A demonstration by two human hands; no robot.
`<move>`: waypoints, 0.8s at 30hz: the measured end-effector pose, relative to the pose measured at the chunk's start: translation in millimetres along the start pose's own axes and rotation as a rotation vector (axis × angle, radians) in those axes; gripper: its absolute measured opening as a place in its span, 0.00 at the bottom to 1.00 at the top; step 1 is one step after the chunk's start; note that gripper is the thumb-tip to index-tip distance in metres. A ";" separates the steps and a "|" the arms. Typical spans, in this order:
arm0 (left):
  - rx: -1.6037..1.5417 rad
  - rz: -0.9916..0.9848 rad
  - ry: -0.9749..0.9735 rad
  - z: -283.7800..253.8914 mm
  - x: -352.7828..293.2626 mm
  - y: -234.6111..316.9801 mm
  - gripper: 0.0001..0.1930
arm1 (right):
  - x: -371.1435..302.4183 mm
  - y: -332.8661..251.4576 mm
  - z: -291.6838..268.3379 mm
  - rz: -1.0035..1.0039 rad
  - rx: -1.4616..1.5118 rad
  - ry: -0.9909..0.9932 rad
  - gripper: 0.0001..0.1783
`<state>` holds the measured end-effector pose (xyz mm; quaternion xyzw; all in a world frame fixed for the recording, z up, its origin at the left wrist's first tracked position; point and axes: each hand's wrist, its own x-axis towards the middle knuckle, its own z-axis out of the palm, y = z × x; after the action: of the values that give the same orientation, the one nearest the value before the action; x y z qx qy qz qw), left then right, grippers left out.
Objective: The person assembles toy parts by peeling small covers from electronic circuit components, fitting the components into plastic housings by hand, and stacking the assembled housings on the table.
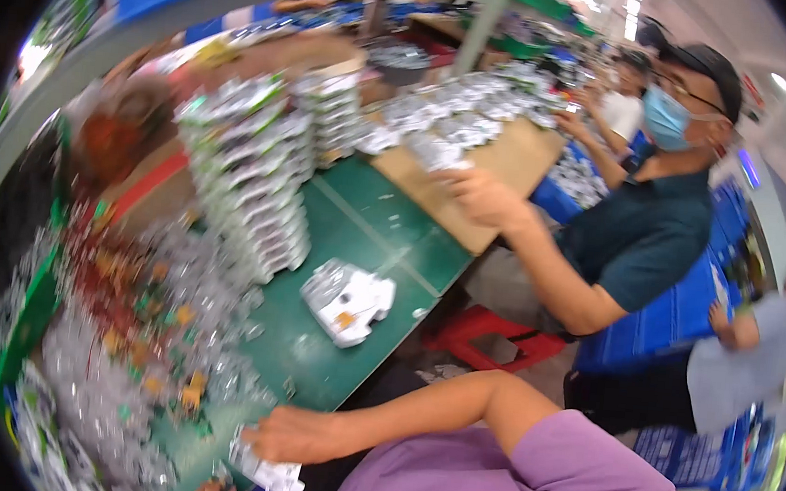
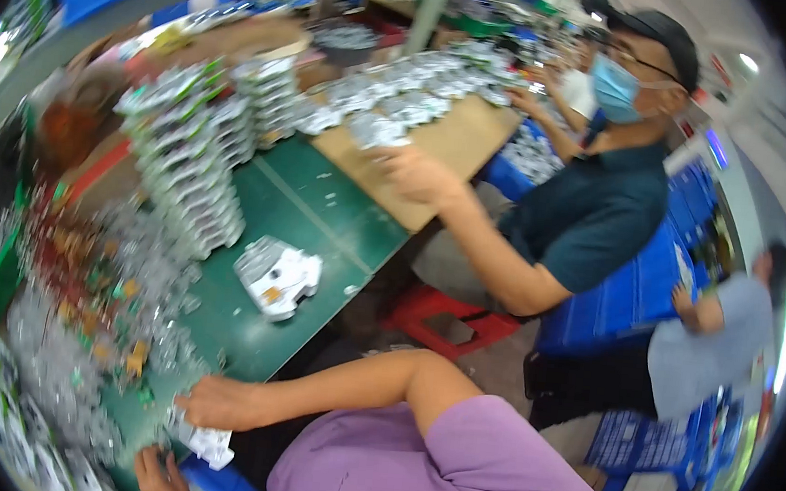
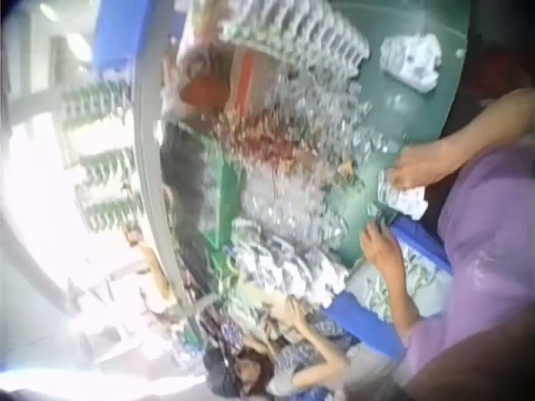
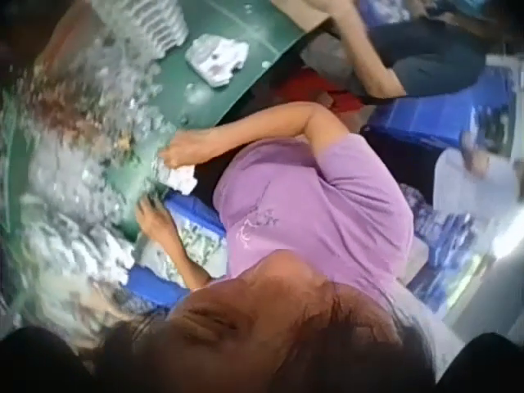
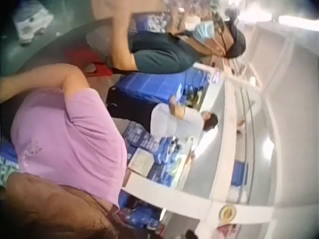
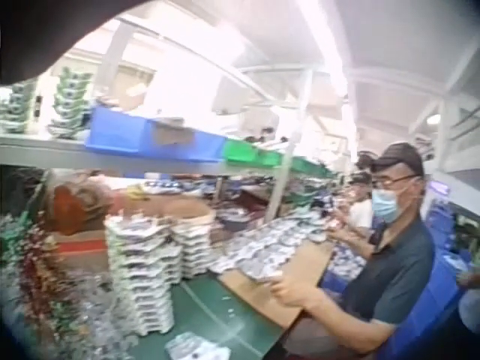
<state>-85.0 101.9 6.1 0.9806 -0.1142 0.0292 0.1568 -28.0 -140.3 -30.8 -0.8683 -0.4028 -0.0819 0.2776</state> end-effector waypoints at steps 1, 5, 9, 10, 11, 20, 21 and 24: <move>0.042 0.007 -0.081 -5.3 8.3 7.7 0.12 | -2.9 5.3 1.5 0.026 -0.014 -0.013 0.08; -0.152 0.272 0.025 -2.4 27.0 20.6 0.12 | -10.8 11.8 7.5 0.025 -0.151 0.075 0.12; -0.073 0.221 0.015 10.3 18.8 9.2 0.13 | -9.7 13.5 19.3 -0.023 -0.184 0.129 0.10; -0.044 0.238 0.070 21.2 15.9 -2.9 0.13 | -9.2 17.6 21.1 -0.047 -0.175 0.141 0.10; -0.014 0.251 0.126 26.1 16.6 -7.9 0.14 | -8.5 19.8 26.3 -0.044 -0.191 0.151 0.10; -0.112 0.510 0.238 32.1 26.4 26.6 0.12 | -5.2 3.6 23.4 -0.027 -0.115 0.202 0.08; -0.268 0.426 0.282 61.5 19.8 -1.4 0.15 | -5.9 1.6 17.2 -0.071 -0.108 0.178 0.06; -0.192 0.381 0.161 51.3 24.4 27.4 0.14 | -20.7 10.8 1.0 -0.052 -0.016 -0.010 0.05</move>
<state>-66.6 55.2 -32.1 0.9164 -0.2870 0.1252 0.2495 -33.7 -158.9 -43.8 -0.8602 -0.4259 -0.0879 0.2665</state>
